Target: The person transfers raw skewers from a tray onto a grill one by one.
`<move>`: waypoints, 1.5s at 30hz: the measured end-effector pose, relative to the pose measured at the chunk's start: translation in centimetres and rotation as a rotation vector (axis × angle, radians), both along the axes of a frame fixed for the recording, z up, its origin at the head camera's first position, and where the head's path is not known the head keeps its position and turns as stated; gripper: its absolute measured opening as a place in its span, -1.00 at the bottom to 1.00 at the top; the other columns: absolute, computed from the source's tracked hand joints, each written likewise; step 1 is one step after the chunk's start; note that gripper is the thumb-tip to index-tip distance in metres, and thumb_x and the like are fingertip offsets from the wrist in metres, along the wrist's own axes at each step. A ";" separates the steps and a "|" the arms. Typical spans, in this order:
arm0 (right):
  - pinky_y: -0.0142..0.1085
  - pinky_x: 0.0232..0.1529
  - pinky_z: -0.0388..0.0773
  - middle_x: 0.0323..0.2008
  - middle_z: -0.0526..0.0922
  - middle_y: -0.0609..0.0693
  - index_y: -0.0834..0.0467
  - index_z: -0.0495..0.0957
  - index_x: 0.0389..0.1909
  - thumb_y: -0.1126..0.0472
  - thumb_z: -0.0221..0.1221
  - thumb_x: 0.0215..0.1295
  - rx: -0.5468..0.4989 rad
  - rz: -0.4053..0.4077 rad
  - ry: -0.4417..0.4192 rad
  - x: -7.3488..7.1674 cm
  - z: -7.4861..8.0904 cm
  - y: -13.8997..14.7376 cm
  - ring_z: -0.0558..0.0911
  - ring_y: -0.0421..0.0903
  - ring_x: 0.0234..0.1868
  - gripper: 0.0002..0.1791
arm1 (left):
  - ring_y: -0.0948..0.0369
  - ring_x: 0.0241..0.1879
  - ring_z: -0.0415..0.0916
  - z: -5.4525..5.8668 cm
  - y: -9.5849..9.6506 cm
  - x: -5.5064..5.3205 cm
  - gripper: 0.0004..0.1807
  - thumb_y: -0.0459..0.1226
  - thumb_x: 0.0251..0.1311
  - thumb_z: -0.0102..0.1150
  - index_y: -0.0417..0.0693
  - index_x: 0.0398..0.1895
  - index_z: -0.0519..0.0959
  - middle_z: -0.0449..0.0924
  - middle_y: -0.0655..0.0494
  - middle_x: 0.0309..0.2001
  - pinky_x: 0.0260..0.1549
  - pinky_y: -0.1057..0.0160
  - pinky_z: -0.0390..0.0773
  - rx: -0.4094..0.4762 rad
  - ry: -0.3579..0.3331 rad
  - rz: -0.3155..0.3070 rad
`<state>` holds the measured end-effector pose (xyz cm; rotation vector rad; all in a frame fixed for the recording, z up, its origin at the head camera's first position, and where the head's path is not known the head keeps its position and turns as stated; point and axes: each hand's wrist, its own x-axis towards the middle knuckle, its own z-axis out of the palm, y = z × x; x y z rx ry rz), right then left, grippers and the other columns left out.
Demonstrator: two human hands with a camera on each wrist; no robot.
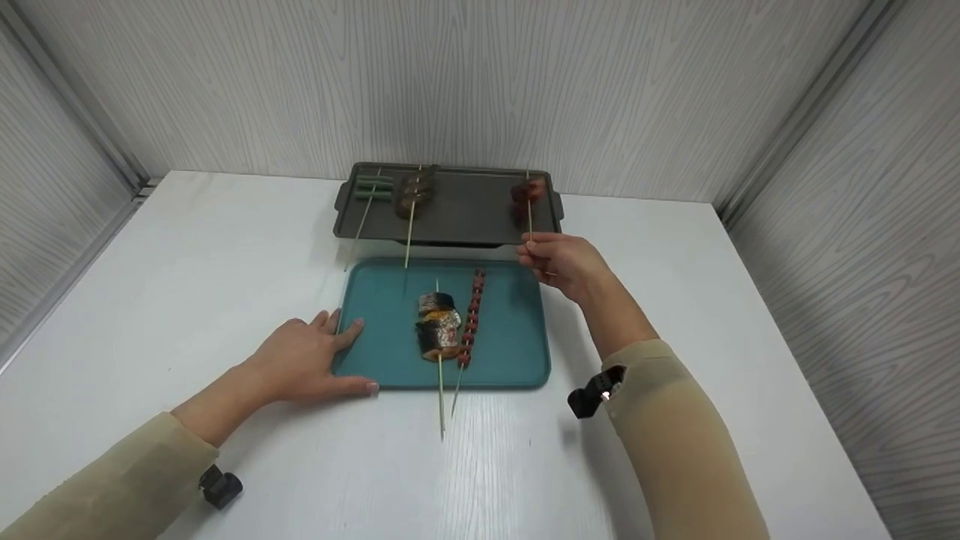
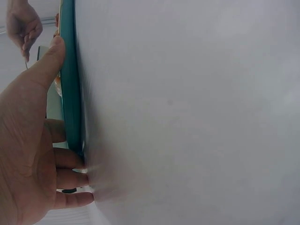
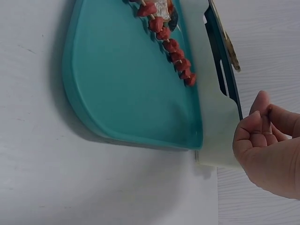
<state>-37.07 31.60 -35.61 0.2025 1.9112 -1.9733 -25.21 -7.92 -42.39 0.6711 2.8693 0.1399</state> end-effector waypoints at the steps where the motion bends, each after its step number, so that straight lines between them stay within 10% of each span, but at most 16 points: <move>1: -0.32 -0.06 0.50 -0.10 0.78 -0.01 0.29 0.33 0.53 0.21 0.12 0.66 -0.005 -0.001 -0.002 0.0 -0.1 0.0 0.70 -0.20 -0.13 -0.46 | -0.34 0.51 0.23 0.0 0.0 0.0 0.26 0.62 0.16 -0.02 -0.15 0.64 0.29 0.26 -0.51 0.49 0.31 -0.33 0.36 -0.001 0.000 0.000; 28: -0.25 0.01 0.52 -0.10 0.79 0.00 0.25 0.56 0.29 0.13 0.18 0.63 -0.103 -0.036 -0.076 -0.1 -1.1 0.3 0.69 -0.12 -0.07 -0.62 | -0.34 0.51 0.23 0.0 0.1 0.1 0.27 0.63 0.15 -0.03 -0.13 0.64 0.29 0.26 -0.51 0.50 0.31 -0.33 0.37 -0.004 0.014 0.005; 45: -0.25 0.10 0.59 0.00 0.76 0.05 0.24 0.48 0.36 -0.01 0.16 0.64 -0.030 0.065 -0.093 6.0 -1.7 1.1 0.72 -0.10 0.00 -0.50 | -0.34 0.50 0.25 0.0 0.1 0.0 0.29 0.64 0.14 -0.06 -0.17 0.64 0.28 0.27 -0.52 0.48 0.28 -0.33 0.40 -0.005 0.007 -0.002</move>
